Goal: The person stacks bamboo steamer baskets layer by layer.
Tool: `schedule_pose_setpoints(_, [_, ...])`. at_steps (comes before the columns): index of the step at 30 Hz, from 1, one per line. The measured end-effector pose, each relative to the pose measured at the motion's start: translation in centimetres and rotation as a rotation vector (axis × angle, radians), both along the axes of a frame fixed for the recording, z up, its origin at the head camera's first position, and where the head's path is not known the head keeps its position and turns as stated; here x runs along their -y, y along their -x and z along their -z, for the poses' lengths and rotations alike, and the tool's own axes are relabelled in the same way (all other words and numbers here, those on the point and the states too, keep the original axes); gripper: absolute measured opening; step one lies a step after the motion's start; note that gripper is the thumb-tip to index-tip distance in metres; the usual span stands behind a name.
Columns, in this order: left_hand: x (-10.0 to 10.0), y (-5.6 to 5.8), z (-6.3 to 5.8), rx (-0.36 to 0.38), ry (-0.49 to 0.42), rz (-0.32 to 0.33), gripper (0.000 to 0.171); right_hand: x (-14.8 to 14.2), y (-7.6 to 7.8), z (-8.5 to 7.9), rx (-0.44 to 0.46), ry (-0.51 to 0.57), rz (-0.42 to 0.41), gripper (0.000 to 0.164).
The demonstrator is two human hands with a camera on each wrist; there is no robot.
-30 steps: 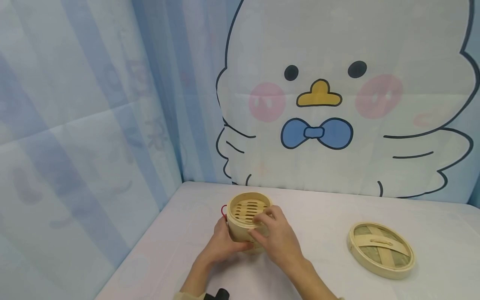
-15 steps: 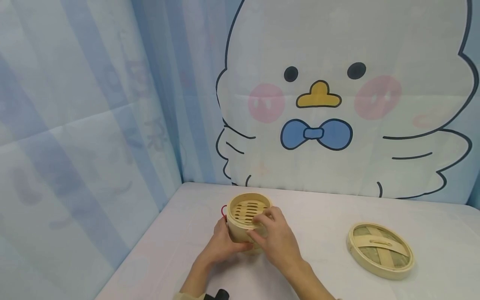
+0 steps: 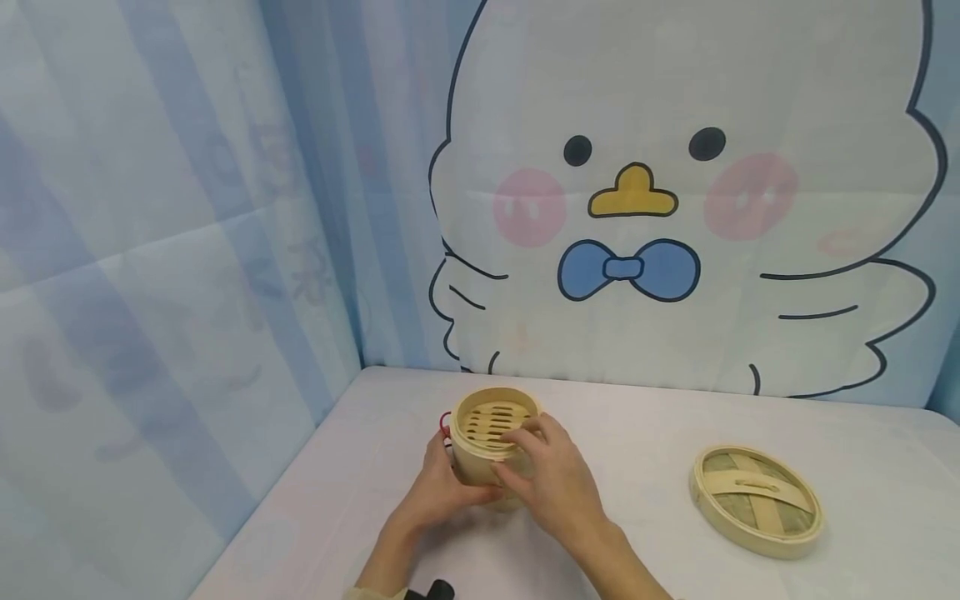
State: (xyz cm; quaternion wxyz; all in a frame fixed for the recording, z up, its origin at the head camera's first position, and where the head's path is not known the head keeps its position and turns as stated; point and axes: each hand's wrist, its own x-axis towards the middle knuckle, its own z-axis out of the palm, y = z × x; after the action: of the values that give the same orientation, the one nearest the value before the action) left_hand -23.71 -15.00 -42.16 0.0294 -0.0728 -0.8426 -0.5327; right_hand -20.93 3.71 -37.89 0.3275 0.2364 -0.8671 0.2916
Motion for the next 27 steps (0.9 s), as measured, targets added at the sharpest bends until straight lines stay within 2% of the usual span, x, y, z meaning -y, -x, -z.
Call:
schedule_pose_setpoints(9, [0.8, 0.0, -0.6, 0.033, -0.025, -0.041, 0.134, -1.2, -0.1, -0.9, -0.015, -0.038, -0.017, 0.050])
schedule_pose_setpoints(17, [0.8, -0.1, -1.3, 0.001, -0.019, -0.085, 0.135, -2.8, -0.4, -1.6, 0.017, -0.054, 0.030, 0.057])
schedule_pose_setpoints(27, [0.0, -0.4, -2.4, -0.051, -0.018, -0.087, 0.134, -5.2, -0.5, -2.3, 0.022, -0.070, 0.073, 0.063])
